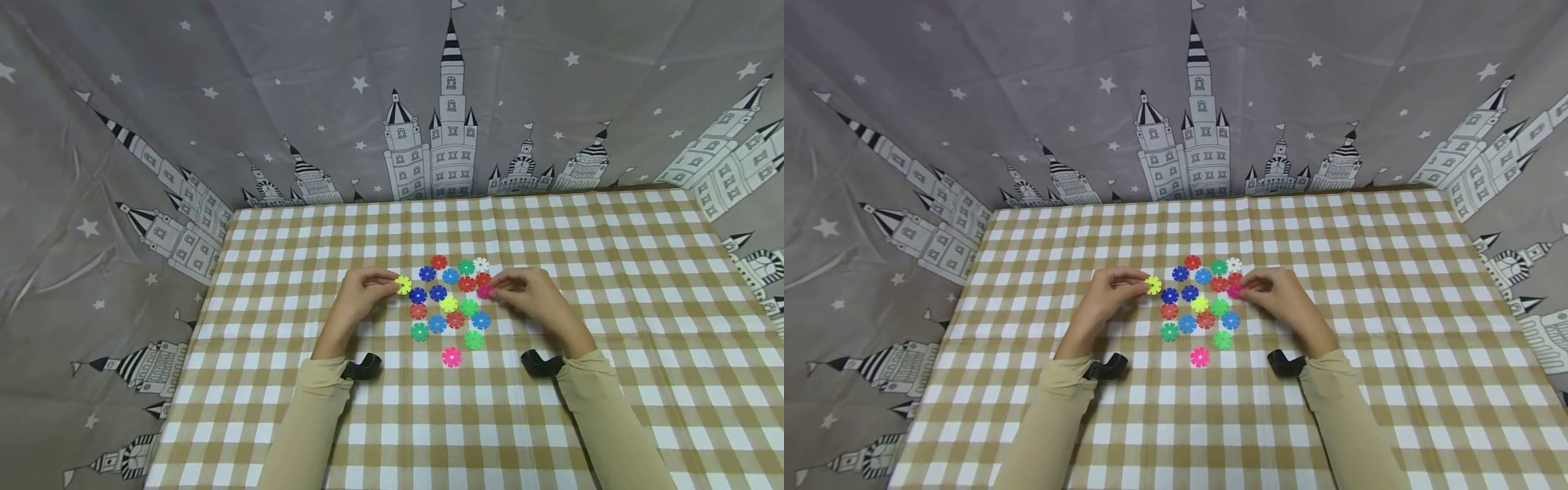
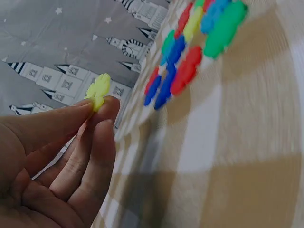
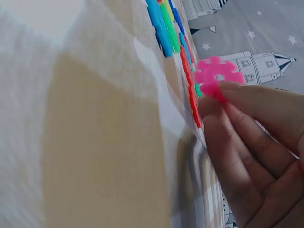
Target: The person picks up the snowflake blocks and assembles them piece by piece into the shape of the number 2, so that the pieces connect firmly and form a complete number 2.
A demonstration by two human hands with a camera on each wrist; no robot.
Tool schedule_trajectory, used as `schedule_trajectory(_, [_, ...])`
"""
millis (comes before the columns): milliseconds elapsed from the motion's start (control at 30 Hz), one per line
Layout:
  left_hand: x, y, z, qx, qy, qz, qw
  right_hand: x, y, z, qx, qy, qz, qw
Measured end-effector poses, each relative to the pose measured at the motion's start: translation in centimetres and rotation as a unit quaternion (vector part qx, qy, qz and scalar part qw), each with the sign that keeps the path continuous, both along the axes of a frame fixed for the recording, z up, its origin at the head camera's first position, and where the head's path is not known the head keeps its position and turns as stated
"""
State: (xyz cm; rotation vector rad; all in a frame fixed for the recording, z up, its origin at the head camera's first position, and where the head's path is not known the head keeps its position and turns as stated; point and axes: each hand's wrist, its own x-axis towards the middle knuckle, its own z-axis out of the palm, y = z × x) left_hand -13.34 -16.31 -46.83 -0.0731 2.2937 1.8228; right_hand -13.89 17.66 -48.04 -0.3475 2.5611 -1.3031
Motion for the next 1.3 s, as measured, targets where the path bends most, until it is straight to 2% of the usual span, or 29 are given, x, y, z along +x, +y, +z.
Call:
schedule_trajectory(200, [0.4, 0.6, 0.9, 0.038, -0.019, -0.029, 0.9987, 0.4, -1.1, 0.4, -0.069, 0.014, -0.008, 0.997])
schedule_trajectory(367, [0.8, 1.3, 1.5, 0.055, -0.025, -0.05, 0.9969, 0.9, -2.2, 1.3, -0.144, 0.018, 0.002, 0.989])
schedule_trajectory(500, [1.2, 2.1, 1.7, 0.052, -0.027, -0.066, 0.9961, 1.2, -2.7, 1.6, -0.179, 0.002, 0.002, 0.984])
schedule_trajectory(700, [1.5, 2.4, 2.0, 0.041, -0.019, -0.074, 0.9962, 1.7, -3.5, 1.8, -0.216, 0.002, 0.005, 0.976])
schedule_trajectory(967, [1.9, 2.7, 2.9, 0.041, -0.011, -0.091, 0.9949, 2.2, -4.8, 2.3, -0.232, 0.009, 0.015, 0.973])
schedule_trajectory(1300, [2.0, 3.1, 2.7, 0.057, -0.001, -0.103, 0.993, 2.7, -5.2, 2.2, -0.211, 0.054, 0.016, 0.976])
